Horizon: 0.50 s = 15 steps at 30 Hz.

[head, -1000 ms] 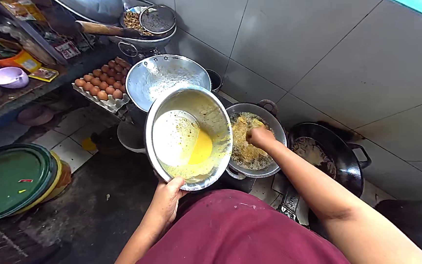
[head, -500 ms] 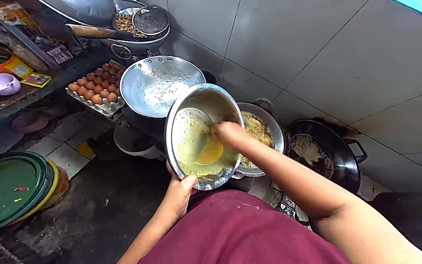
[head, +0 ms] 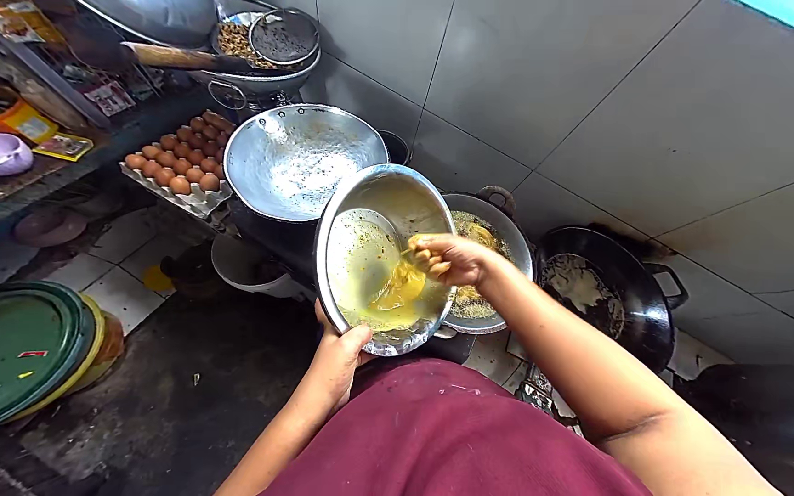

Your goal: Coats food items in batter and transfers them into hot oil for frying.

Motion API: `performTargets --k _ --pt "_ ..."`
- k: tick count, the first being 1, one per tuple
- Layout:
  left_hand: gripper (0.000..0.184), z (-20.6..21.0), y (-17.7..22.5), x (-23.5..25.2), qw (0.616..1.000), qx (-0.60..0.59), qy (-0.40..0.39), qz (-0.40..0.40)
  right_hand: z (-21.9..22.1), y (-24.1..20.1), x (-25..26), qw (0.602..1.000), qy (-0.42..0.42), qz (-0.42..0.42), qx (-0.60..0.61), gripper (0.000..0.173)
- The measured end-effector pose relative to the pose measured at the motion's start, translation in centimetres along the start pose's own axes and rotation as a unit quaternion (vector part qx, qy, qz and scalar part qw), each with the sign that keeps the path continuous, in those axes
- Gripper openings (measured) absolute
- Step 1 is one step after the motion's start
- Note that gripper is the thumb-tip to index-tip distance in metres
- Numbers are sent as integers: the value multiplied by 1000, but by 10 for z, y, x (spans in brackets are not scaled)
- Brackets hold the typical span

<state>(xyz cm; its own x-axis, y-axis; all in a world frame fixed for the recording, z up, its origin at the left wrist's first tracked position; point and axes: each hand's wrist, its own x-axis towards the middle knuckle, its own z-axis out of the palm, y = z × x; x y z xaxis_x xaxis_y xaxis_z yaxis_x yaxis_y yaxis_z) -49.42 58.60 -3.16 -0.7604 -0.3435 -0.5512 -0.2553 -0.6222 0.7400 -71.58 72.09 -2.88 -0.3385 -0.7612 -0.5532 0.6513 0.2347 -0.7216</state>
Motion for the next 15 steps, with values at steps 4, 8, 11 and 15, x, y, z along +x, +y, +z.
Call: performTargets --k 4,8,11,15 --pt "69 -8 3 -3 1000 -4 23 19 -37 -44 -15 963 177 -61 -193 17" --pt "60 -14 2 -7 998 -10 56 31 -62 -43 10 865 302 6 -400 26" --pt "53 -18 1 -9 997 -23 69 40 -69 -47 19 810 352 -4 -469 27" --pt "49 -23 2 -13 996 -41 74 32 -77 -44 9 724 372 -21 -581 26"
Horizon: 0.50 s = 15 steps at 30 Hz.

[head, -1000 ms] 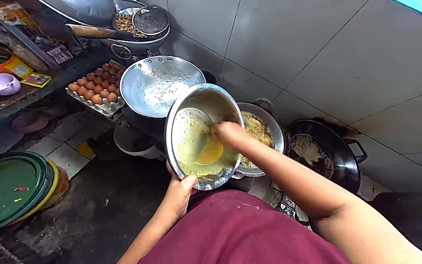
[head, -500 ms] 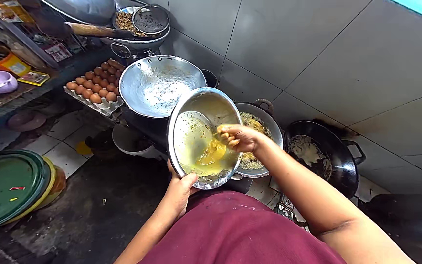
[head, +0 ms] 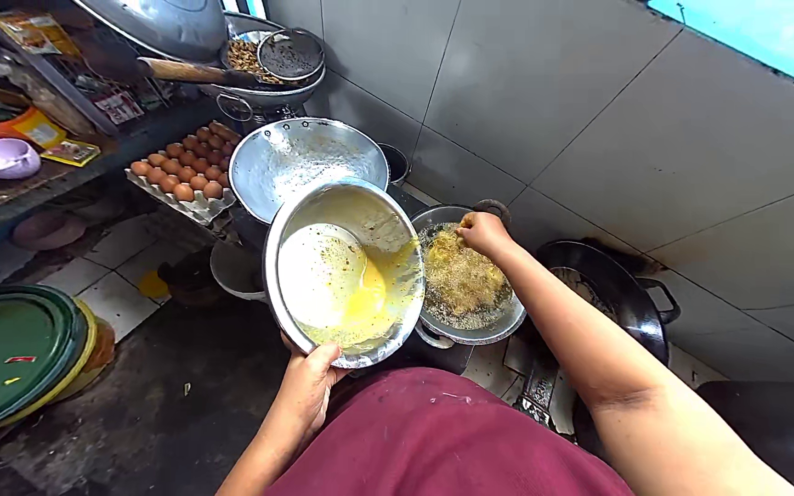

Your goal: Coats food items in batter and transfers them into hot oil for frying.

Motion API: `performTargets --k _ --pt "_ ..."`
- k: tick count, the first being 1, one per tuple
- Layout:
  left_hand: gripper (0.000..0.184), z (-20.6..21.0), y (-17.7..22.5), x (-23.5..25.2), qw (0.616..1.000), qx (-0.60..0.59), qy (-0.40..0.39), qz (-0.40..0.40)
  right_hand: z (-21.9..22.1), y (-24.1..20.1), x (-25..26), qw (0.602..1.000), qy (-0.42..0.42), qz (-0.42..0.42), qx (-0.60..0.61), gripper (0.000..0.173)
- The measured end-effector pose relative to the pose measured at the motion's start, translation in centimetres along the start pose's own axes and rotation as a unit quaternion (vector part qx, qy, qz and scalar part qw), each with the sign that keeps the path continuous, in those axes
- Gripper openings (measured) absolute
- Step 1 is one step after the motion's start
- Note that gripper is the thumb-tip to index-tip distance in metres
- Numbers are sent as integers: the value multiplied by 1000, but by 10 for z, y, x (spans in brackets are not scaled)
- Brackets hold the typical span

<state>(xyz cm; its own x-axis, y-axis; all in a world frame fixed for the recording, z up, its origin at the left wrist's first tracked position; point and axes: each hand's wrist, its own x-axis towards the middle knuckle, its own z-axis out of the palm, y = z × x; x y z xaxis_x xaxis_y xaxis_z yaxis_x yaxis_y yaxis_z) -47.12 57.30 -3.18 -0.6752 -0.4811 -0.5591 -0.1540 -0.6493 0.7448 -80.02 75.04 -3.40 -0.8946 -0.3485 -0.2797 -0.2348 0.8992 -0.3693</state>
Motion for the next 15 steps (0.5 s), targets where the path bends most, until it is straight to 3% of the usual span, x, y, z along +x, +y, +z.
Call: performTargets --k 2,6,10,12,15 --pt "44 -1 0 -2 1000 -6 -1 -5 -3 15 -4 999 32 0 -32 26" --pt "47 -5 0 -8 1000 -8 -5 -12 14 55 -13 994 -27 18 -107 28" --pt "41 -3 0 -12 1000 -1 -12 -22 12 62 -23 983 -58 40 -168 29" --pt "39 -2 1 -11 999 12 -24 -20 9 52 -32 987 -28 33 -154 25" --pt "42 1 0 -10 999 20 -37 -24 -1 25 -50 993 66 -73 -59 21"
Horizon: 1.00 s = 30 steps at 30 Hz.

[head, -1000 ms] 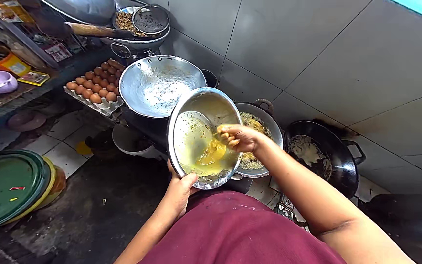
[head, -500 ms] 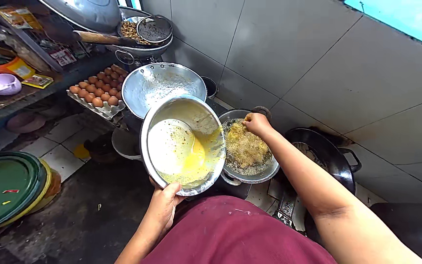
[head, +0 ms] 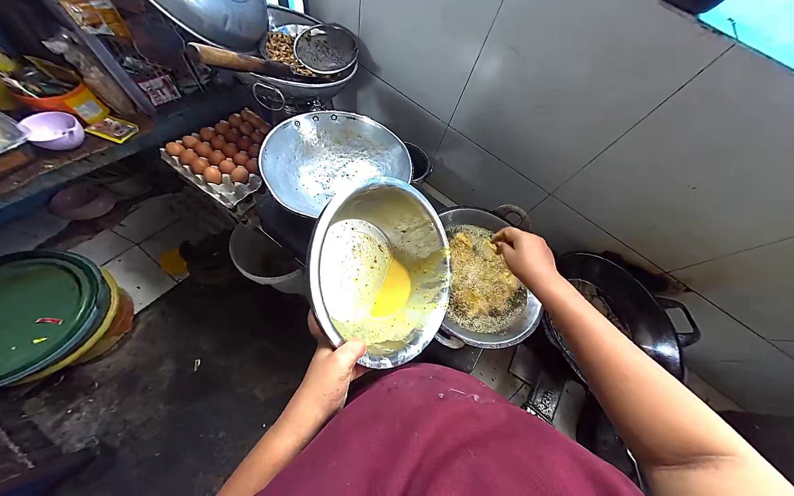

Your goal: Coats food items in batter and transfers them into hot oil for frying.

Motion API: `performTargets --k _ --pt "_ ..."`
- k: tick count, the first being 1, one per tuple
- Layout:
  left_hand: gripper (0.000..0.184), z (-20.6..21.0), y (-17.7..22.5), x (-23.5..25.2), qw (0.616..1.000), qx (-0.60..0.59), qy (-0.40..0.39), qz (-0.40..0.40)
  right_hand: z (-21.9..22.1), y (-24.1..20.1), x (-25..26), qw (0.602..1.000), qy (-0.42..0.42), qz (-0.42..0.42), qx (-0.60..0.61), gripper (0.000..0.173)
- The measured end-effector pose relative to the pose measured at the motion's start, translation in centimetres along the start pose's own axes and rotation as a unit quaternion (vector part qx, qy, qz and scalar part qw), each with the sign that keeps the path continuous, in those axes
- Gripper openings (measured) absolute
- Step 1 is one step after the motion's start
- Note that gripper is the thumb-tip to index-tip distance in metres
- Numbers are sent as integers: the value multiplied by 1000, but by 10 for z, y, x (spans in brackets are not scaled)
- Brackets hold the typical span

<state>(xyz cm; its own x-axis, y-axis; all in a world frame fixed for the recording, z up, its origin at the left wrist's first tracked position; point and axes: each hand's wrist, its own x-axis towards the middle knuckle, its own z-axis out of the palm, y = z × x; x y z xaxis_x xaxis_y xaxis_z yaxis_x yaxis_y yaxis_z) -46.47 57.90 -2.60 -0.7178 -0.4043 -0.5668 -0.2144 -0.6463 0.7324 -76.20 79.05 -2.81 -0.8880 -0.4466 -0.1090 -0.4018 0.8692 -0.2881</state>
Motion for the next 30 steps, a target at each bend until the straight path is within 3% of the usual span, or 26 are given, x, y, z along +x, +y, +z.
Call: performTargets --k 2,5,10,14,18,22,25,30 --pt "47 2 -2 2 1000 -4 -7 0 -6 -32 -7 995 27 -78 58 19" --pt "51 5 -5 5 1000 -8 -21 0 6 -83 -5 986 -16 -144 76 17" --pt "49 8 -4 2 999 4 -47 -7 63 -132 6 989 -41 -140 23 20" --pt "45 -9 -9 6 996 20 -82 17 93 -140 -3 991 5 -132 36 14" --pt "39 -14 -8 6 997 22 -70 9 95 -148 -28 988 -59 -122 72 14" --pt "33 -23 -1 10 997 18 -77 9 86 -163 -57 979 -49 -141 138 14" --pt "34 -27 3 17 993 42 -106 -3 86 -160 -85 978 -81 -166 92 19" --pt "32 -27 1 22 981 104 -165 -4 83 -148 -129 993 -50 -99 45 20"
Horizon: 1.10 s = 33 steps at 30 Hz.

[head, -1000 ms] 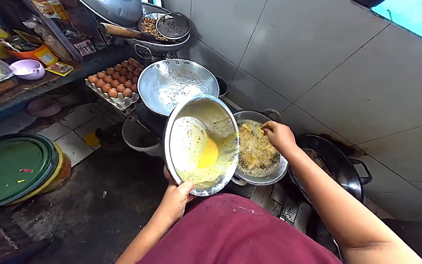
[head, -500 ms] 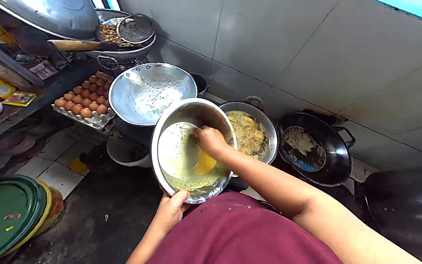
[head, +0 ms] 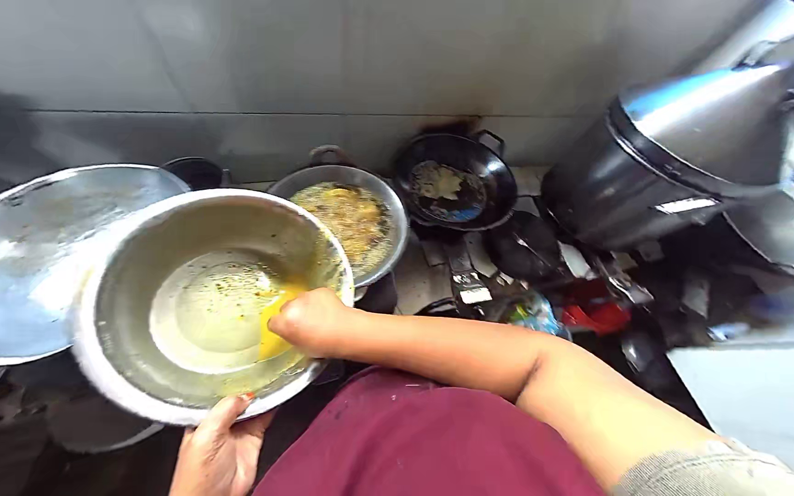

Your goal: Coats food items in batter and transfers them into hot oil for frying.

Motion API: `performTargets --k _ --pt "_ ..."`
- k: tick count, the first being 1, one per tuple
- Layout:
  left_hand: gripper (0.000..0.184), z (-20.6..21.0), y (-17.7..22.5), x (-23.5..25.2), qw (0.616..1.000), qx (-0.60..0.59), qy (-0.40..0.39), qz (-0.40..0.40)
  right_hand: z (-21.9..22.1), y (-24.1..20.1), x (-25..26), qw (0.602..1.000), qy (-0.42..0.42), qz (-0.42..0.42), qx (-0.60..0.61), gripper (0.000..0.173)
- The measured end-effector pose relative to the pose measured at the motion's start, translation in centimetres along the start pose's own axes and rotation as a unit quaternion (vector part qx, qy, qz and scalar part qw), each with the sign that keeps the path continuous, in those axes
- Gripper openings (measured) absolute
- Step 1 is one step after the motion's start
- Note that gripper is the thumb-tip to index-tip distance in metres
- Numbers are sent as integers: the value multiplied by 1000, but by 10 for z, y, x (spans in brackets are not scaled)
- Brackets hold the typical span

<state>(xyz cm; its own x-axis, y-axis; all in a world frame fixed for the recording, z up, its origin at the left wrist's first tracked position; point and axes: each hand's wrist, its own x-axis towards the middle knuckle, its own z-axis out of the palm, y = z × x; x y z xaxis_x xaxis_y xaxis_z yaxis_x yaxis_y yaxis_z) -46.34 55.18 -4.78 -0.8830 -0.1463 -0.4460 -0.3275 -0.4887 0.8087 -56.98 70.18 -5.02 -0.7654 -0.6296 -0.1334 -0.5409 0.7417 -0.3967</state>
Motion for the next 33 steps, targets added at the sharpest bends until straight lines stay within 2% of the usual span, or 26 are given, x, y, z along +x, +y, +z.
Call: performTargets --k 3,7,9,12,16,18,20,22,24,26,28,31,33 --pt "30 17 -6 -8 998 19 -57 -10 -14 9 -38 997 40 48 38 19" --pt "29 51 -18 -31 992 1 -124 -36 -46 33 -99 968 106 138 178 17" --pt "30 68 -25 -44 990 2 -134 -52 -57 52 -142 933 194 150 262 13" --pt "30 91 -44 -64 989 20 -129 -63 -68 93 -224 852 338 164 366 13" --pt "29 120 -78 -93 990 34 -124 -64 -83 149 -357 782 446 274 339 12" --pt "30 135 -94 -109 989 38 -117 -77 -65 191 -418 787 445 341 255 14" --pt "30 150 -107 -126 988 46 -108 -97 -29 244 -467 811 343 451 145 27" --pt "30 162 -119 -142 986 47 -111 -116 6 283 -501 792 227 554 118 47" --pt "32 177 -131 -153 986 33 -110 -124 3 294 -512 757 232 594 141 47" --pt "32 184 -145 -166 985 29 -107 -132 -12 283 -511 757 309 551 166 38" --pt "31 190 -158 -174 983 31 -114 -143 -38 257 -500 785 388 452 170 29" --pt "30 198 -171 -182 978 23 -133 -158 -74 203 -471 820 499 245 138 22" --pt "31 203 -174 -185 976 21 -138 -166 -69 178 -443 848 505 104 122 16"
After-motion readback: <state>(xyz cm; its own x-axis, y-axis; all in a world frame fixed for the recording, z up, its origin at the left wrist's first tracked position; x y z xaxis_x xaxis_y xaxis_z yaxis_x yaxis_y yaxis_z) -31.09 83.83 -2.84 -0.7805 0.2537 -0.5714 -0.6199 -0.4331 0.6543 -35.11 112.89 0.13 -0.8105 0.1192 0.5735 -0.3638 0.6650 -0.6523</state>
